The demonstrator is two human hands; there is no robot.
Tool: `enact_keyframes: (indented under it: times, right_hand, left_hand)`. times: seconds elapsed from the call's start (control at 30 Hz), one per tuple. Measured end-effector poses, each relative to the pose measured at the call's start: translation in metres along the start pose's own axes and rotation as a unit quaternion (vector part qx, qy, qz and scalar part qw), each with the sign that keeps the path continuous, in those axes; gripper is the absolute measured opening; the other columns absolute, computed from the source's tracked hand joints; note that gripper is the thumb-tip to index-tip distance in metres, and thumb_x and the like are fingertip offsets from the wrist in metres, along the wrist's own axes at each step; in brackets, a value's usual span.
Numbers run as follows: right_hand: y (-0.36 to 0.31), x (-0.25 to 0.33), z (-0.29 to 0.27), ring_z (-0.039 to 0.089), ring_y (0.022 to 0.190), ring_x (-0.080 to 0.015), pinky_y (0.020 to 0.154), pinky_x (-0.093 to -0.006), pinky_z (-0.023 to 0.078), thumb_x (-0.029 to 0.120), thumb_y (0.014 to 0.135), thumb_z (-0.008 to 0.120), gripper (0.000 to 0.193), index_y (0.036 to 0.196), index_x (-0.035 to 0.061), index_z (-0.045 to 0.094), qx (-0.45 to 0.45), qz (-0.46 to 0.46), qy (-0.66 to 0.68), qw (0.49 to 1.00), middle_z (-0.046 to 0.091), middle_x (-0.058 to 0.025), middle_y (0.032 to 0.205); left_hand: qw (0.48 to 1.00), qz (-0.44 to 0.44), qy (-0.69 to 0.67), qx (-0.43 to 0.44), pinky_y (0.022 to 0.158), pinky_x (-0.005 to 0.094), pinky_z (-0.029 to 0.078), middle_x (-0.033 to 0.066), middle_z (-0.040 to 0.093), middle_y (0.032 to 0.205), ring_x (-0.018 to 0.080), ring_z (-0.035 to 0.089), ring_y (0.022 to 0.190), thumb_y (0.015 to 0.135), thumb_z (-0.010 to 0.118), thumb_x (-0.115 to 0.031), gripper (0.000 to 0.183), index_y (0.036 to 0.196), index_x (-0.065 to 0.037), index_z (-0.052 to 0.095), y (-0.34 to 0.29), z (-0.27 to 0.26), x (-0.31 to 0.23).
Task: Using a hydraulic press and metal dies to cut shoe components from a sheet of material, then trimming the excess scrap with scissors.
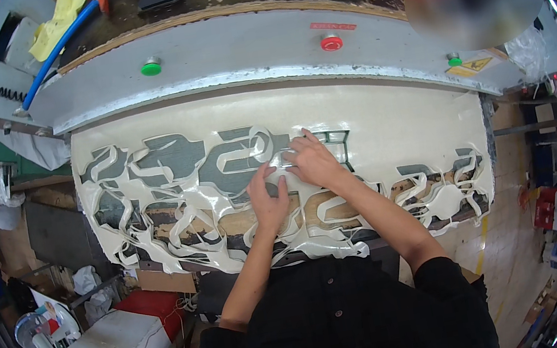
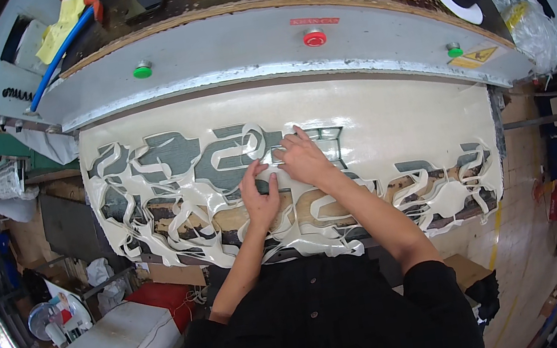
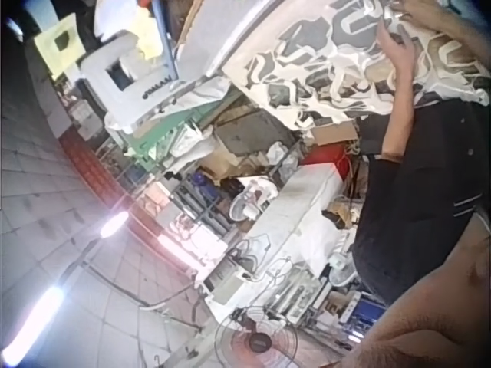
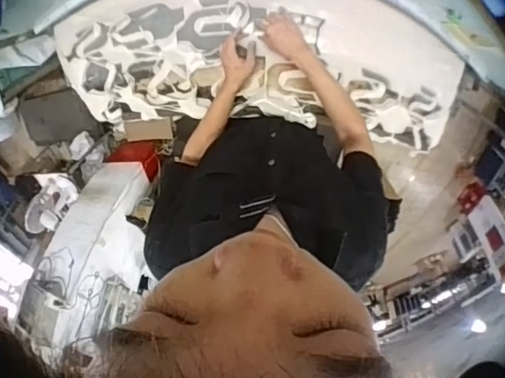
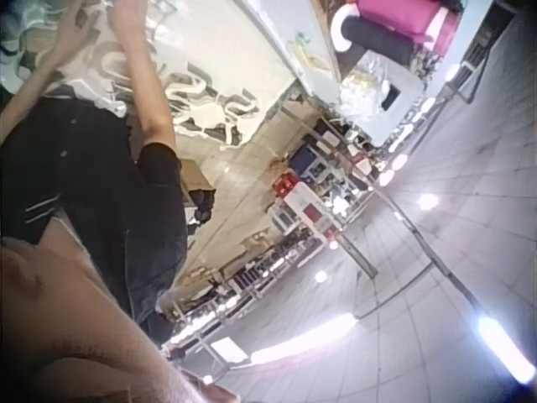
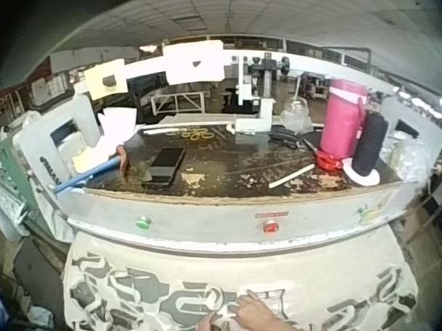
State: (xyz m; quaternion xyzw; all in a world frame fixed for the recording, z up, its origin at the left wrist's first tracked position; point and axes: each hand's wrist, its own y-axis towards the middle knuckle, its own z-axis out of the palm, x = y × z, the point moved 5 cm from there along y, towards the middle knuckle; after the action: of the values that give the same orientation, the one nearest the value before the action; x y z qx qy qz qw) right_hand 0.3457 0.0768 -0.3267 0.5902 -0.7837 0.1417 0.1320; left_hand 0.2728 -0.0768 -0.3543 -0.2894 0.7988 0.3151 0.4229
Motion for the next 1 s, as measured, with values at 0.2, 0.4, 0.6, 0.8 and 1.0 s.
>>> enact_keyframes:
  times: [0.2, 0.4, 0.6, 0.8, 1.0]
  right_hand:
    - [-0.038, 0.007, -0.047, 0.061, 0.125, -0.0363, 0.125, -0.0588, 0.036, 0.015, 0.088, 0.079, 0.023, 0.107, 0.0024, 0.079, -0.165, -0.049, 0.080, 0.982, 0.064, -0.0192, 0.124]
    - [-0.078, -0.004, -0.067, 0.062, 0.122, -0.0449, 0.120, -0.0647, 0.039, 0.008, 0.086, 0.081, 0.017, 0.095, -0.0029, 0.071, -0.261, -0.039, 0.085, 0.961, 0.063, -0.0223, 0.129]
    - [-0.101, -0.002, -0.066, 0.063, 0.123, -0.0424, 0.119, -0.0633, 0.040, 0.008, 0.085, 0.081, 0.018, 0.098, -0.0017, 0.073, -0.334, -0.035, 0.094, 0.937, 0.063, -0.0195, 0.131]
    - [-0.118, -0.023, -0.072, 0.064, 0.123, -0.0414, 0.122, -0.0635, 0.037, 0.012, 0.092, 0.078, 0.021, 0.105, -0.0038, 0.071, -0.366, -0.018, 0.123, 0.922, 0.064, -0.0214, 0.131]
    - [-0.124, -0.036, -0.081, 0.063, 0.123, -0.0431, 0.119, -0.0632, 0.041, 0.012, 0.091, 0.079, 0.020, 0.103, -0.0017, 0.072, -0.362, -0.011, 0.110, 0.925, 0.064, -0.0227, 0.130]
  left_hand:
    - [0.943, -0.195, -0.257, 0.081, 0.090, 0.0328, 0.055, 0.0089, 0.074, 0.116, 0.0175, 0.068, 0.110, 0.104, 0.071, -0.019, 0.031, 0.131, -0.004, 0.070, 0.007, 0.022, -0.020]
    - [0.875, -0.360, -0.324, 0.007, 0.090, 0.0318, 0.054, 0.0066, 0.074, 0.109, 0.0153, 0.069, 0.103, 0.105, 0.072, -0.030, 0.047, 0.137, 0.004, 0.065, 0.017, 0.052, -0.046]
    - [0.775, -0.294, -0.500, 0.250, 0.079, 0.0270, 0.051, 0.0008, 0.073, 0.103, 0.0085, 0.066, 0.090, 0.107, 0.070, -0.029, 0.032, 0.123, -0.002, 0.072, 0.009, 0.069, -0.077]
    - [0.687, -0.345, -0.600, 0.223, 0.079, 0.0252, 0.054, 0.0017, 0.075, 0.104, 0.0064, 0.067, 0.089, 0.107, 0.071, -0.023, 0.024, 0.119, -0.002, 0.073, 0.011, 0.092, -0.085]
    - [0.788, -0.292, -0.481, 0.249, 0.069, 0.0253, 0.054, 0.0027, 0.075, 0.090, 0.0073, 0.067, 0.077, 0.106, 0.070, -0.018, 0.020, 0.113, 0.001, 0.075, 0.024, 0.104, -0.090]
